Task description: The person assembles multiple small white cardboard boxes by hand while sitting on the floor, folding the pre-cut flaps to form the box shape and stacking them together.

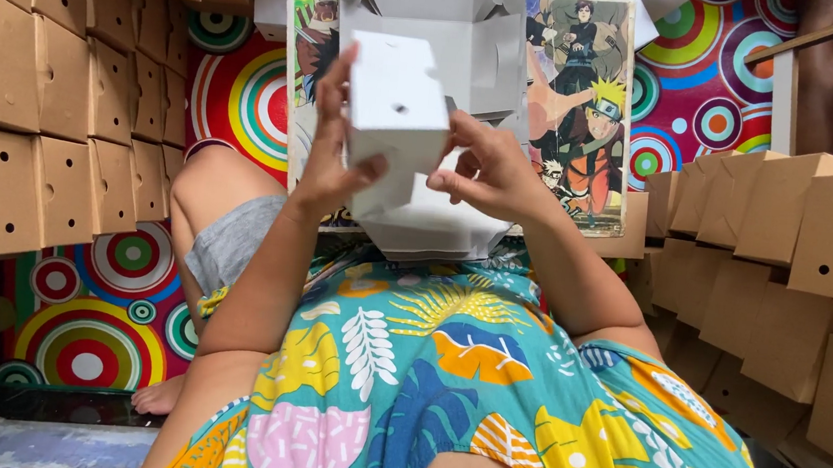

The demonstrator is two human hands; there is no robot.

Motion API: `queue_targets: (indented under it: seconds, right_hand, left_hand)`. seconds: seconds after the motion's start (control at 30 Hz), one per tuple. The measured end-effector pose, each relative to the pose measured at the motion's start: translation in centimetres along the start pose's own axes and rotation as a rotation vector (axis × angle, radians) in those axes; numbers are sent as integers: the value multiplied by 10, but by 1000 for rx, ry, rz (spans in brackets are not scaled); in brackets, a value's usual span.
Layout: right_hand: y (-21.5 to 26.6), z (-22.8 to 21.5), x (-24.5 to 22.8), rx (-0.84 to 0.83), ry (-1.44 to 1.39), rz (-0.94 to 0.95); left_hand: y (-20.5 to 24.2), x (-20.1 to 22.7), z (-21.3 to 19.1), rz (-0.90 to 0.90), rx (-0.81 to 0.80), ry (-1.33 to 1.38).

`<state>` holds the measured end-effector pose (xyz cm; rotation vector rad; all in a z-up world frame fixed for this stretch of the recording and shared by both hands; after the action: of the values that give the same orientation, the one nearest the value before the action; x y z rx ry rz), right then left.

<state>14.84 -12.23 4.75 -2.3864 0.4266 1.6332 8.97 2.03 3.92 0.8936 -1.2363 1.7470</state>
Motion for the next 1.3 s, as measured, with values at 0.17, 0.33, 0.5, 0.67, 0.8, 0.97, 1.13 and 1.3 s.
queue_targets:
  seconds: [0.17,0.33,0.5,0.67,0.8,0.97,1.13,1.3]
  right_hand:
    - [10,-20,-12,246,235,-168]
    - [24,-47,-32,248,179,-184]
    - [0,-53,19,326,44,-48]
    - [-8,-49,-26,432,433,-260]
    - [8,-81,-11,464,504,-264]
    - [-5,-58,-14,240,331,-76]
    - [-13,-35,24,270,460,-193]
    - [5,-63,34,319,211,-70]
  left_hand:
    - [3,2,11,-84,-81,-447]
    - [3,5,-1,-74,-83,-491]
    - [4,-15,1,-50,-155,191]
    - [7,-32,-9,128,-170,13]
    - [14,-28,-4,34,-176,62]
    - [6,-16,-2,153,-102,128]
    - [-2,-15,-11,90,70,411]
    - [-4,-13,-23,12,240,677]
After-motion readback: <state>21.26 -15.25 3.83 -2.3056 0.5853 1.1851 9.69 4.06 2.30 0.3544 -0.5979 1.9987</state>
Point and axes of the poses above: each hand's wrist, its own y-axis away from the middle knuckle, its own z-axis out of the palm, x = y × z, the point moved 10 cm from there along -y, towards the middle knuckle, and after that the axes turned 4 degrees about y, right-handed, at the moved point
